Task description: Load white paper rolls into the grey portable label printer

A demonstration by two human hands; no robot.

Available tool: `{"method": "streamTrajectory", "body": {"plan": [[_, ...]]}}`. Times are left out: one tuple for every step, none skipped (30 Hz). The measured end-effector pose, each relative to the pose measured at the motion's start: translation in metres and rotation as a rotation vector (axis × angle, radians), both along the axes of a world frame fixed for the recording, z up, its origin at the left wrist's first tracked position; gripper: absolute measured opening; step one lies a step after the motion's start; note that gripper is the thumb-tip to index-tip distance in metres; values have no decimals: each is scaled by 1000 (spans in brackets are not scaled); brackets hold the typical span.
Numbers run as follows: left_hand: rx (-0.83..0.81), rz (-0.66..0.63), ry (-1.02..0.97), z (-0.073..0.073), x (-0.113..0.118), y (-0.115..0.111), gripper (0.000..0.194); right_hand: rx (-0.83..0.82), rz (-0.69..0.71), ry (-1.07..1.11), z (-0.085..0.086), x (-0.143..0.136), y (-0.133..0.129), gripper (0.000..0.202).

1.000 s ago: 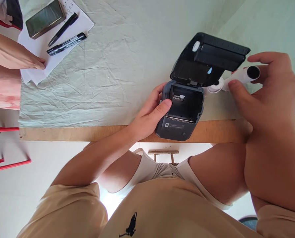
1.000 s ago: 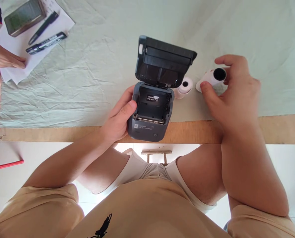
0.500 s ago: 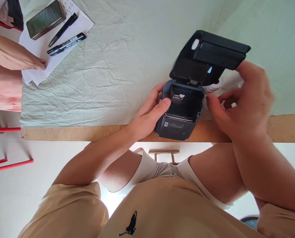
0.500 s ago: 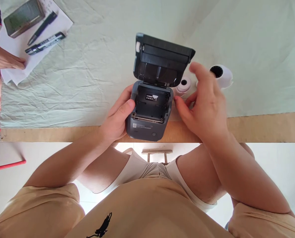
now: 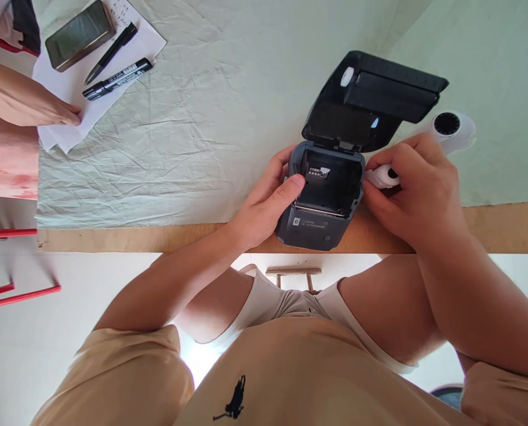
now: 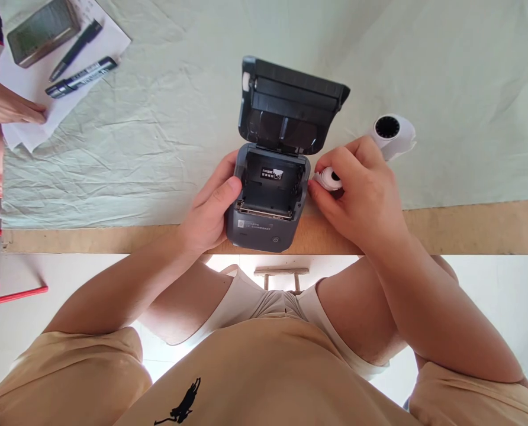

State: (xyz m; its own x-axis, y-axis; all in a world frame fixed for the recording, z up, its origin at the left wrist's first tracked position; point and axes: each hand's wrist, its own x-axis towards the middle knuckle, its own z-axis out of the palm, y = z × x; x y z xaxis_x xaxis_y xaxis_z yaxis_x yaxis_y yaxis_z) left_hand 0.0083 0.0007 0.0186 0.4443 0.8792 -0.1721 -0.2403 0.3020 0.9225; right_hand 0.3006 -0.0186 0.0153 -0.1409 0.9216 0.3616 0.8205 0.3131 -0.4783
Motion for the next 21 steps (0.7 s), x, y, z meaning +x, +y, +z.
{"method": "streamTrajectory", "body": {"plan": [[4, -6, 3, -1, 0, 0, 80, 5, 9, -2, 0, 0, 0, 11], [7, -13, 7, -1, -1, 0, 80, 10, 30, -7, 0, 1, -1, 14], [8, -19, 12, -2, -1, 0, 81, 12, 61, -12, 0, 3, -1, 17], [9, -20, 15, -2, -2, 1, 82, 16, 91, -10, 1, 4, -2, 21], [11, -16, 16, -3, -2, 1, 82, 19, 109, 1, 1, 6, -2, 26], [12, -9, 15, -3, -2, 1, 81, 16, 115, 18, 2, 7, -3, 31], [12, -4, 16, -3, -1, 1, 80, 9, 120, 37, 2, 7, -4, 36], [13, -4, 16, -3, -1, 1, 79, -1, 130, 55, 2, 7, -5, 40], [14, -8, 17, -2, -1, 1, 79, -9, 150, 71, 1, 6, -5, 43], [17, -12, 17, -1, -1, 0, 79, -9, 171, 82, -1, 6, -5, 46], [20, -17, 15, -1, -1, 0, 79, 3, 186, 85, -3, 5, -4, 47], [22, -20, 11, 0, 0, 0, 78, 26, 189, 77, -5, 5, -2, 47], [22, -20, 7, 0, 0, 0, 77, 49, 182, 58, -7, 6, -1, 48], [20, -20, 3, 0, 0, 0, 76, 65, 173, 33, -7, 8, 0, 48], [16, -20, -1, 0, -1, -1, 76, 70, 168, 10, -7, 10, 0, 48], [14, -17, -6, 0, -1, -1, 75, 60, 168, -3, -4, 13, 0, 48], [13, -13, -13, -1, -1, -1, 74, 43, 165, 0, 0, 15, -2, 49], [14, -9, -22, -2, -1, -1, 74, 18, 142, 20, 7, 17, -6, 51], [16, -5, -33, -3, -1, -2, 74, 2, 104, 57, 15, 18, -10, 55], [18, -3, -43, -4, -1, -2, 74, -4, 58, 105, 24, 17, -16, 59], [19, -4, -51, -5, -1, -2, 75, -2, 13, 160, 33, 16, -21, 62]]}}
